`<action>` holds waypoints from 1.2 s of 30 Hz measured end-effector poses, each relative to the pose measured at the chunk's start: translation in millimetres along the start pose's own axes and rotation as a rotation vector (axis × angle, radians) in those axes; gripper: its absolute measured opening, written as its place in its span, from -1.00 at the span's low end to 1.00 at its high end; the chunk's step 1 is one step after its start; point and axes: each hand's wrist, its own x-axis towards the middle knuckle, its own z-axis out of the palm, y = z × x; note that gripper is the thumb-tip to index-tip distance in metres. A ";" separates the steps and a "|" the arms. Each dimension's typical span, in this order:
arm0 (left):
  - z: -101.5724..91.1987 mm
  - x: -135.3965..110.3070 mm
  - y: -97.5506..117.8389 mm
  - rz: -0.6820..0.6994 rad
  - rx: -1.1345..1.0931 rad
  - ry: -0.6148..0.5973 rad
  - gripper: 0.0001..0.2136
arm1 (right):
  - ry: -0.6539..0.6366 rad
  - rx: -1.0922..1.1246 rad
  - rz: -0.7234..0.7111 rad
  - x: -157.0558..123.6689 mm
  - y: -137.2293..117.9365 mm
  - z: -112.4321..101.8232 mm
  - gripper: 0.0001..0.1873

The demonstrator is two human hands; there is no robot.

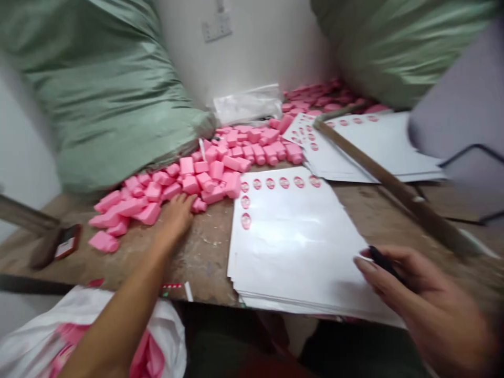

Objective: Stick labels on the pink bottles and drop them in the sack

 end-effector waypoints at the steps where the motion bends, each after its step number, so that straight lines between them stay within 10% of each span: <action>1: 1.5 6.1 -2.6 0.015 0.001 -0.011 -0.46 | -0.016 -0.010 0.002 0.2 -2.5 -4.9 -0.57; 8: -14.2 -9.8 -13.5 0.014 0.033 -0.029 -0.44 | 0.107 -0.454 0.067 24.1 7.2 -45.7 -0.59; 13: -14.0 -56.5 38.9 0.178 -0.099 0.006 -0.60 | -0.049 -0.470 0.137 49.6 40.6 -53.2 -0.48; 20: 7.7 -100.0 91.8 0.410 -0.198 -0.340 -0.31 | -0.141 -0.427 0.095 53.2 41.9 -40.1 -0.45; 36: 31.6 -110.5 100.2 0.459 -0.133 -0.094 -0.45 | -0.034 -0.177 0.040 52.5 15.6 -42.1 -0.56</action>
